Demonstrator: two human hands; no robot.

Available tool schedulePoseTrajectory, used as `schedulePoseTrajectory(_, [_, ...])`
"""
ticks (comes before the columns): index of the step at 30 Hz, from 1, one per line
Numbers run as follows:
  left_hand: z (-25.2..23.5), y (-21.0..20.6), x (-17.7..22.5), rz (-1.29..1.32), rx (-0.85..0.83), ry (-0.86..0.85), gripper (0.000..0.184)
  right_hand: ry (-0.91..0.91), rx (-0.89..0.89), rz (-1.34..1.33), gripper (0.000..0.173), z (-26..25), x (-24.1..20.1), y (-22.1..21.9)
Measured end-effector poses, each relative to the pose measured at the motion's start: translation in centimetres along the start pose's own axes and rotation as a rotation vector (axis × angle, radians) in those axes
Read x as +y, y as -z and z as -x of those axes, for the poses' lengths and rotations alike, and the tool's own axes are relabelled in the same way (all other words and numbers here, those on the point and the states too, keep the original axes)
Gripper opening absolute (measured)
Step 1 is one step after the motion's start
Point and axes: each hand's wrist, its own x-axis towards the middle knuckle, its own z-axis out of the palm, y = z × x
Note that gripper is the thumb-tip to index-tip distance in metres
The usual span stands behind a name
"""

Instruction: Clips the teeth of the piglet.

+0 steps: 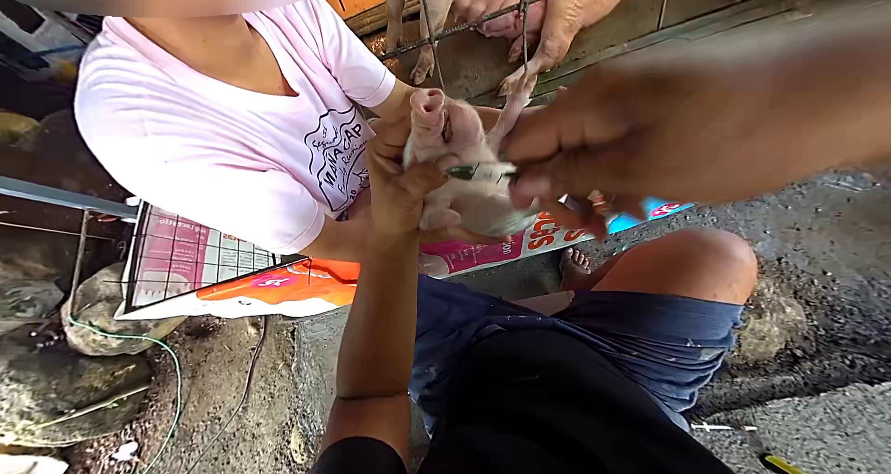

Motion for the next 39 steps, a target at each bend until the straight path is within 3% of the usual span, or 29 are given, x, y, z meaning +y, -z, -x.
schedulePoseTrajectory(4, [0.8, -0.1, -0.6, 0.038, 0.003, -0.019, 0.029, 0.074, 0.044, -0.747, 0.029, -0.2, 4.8, -6.4])
schedulePoseTrajectory(8, [0.7, 0.0, -0.5, 0.002, -0.031, -0.056, 0.032, 0.169, 0.054, -1.065, 0.03, -1.4, 5.5, -8.4])
schedulePoseTrajectory(28, [1.6, -0.9, 0.0, -0.02, -0.068, -0.078, 0.034, 0.112, 0.038, -1.138, 0.031, -1.8, 4.6, -8.4])
schedulePoseTrajectory(39, [1.3, -1.9, 0.0, 0.009, -0.047, -0.075, 0.03, 0.241, 0.221, -1.007, 0.032, -1.9, 5.9, -9.5])
